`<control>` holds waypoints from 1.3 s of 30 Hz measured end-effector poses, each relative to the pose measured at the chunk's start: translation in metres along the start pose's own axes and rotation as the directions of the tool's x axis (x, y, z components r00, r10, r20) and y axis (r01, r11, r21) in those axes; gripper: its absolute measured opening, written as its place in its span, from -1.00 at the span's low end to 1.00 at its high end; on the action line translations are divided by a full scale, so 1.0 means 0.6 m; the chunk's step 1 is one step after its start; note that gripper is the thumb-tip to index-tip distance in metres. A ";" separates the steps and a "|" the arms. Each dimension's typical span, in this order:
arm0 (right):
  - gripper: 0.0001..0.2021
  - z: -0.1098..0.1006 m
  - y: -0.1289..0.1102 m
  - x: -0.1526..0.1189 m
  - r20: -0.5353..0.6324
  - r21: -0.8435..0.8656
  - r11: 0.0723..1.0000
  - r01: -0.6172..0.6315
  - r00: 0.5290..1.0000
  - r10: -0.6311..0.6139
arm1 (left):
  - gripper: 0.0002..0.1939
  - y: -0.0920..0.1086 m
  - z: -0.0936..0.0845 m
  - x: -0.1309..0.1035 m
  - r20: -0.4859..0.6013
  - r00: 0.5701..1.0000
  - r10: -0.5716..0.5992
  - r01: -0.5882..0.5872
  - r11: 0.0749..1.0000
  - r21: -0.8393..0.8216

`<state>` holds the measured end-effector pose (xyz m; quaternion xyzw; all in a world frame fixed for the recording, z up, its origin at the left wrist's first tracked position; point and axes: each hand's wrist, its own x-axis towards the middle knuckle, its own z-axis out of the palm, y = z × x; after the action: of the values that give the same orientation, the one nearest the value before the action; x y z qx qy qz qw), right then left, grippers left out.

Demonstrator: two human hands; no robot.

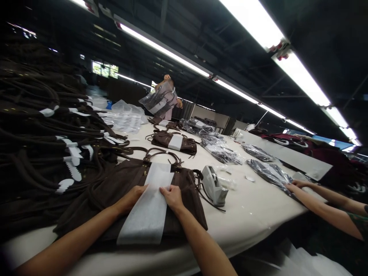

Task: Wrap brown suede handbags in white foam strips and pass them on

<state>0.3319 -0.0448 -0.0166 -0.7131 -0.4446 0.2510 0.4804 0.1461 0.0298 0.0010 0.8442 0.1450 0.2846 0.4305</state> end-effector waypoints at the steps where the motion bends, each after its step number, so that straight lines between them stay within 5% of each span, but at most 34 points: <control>1: -0.68 0.003 0.003 0.003 -0.029 0.011 1.000 0.016 0.999 -0.016 | -0.87 0.000 -0.002 0.001 0.012 1.000 0.002 -0.003 1.000 0.012; 6: -0.70 0.019 -0.006 0.029 -0.151 -0.059 0.997 0.045 0.987 -0.053 | -0.89 -0.007 -0.005 0.007 0.073 0.997 -0.004 -0.001 0.998 0.065; 12: -0.70 0.024 -0.021 0.043 -0.156 -0.166 0.981 -0.099 0.985 0.073 | -0.80 -0.008 -0.009 0.010 0.073 0.994 -0.076 0.069 0.994 0.087; 18: -0.72 0.020 -0.024 0.039 -0.207 -0.306 0.942 -0.140 0.975 0.078 | -0.59 0.004 -0.023 0.014 -0.195 0.922 -0.333 0.319 0.942 -0.104; 24: -0.71 0.022 -0.023 0.037 -0.207 -0.372 0.918 -0.140 0.976 0.066 | -0.75 -0.010 0.002 0.039 -0.343 0.882 -0.325 0.430 0.853 0.297; 27: -0.76 0.021 -0.018 0.039 -0.268 -0.268 0.956 -0.121 0.962 0.047 | -0.78 -0.019 0.013 0.046 -0.411 0.850 -0.331 0.473 0.821 0.318; 31: -0.91 0.012 -0.007 0.052 -0.356 0.097 0.990 -0.101 0.926 0.129 | -0.76 -0.023 0.023 0.046 -0.461 0.827 -0.322 0.491 0.814 0.312; 39: -0.79 -0.004 0.003 0.072 -0.090 0.352 0.911 -0.217 0.960 0.263 | -0.78 -0.026 0.022 0.048 -0.498 0.772 -0.395 0.526 0.836 0.153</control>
<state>0.3552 -0.0085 -0.0143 -0.6845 -0.2698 0.3318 0.5904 0.1770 0.0449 -0.0075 0.7458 0.4835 0.3311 0.3168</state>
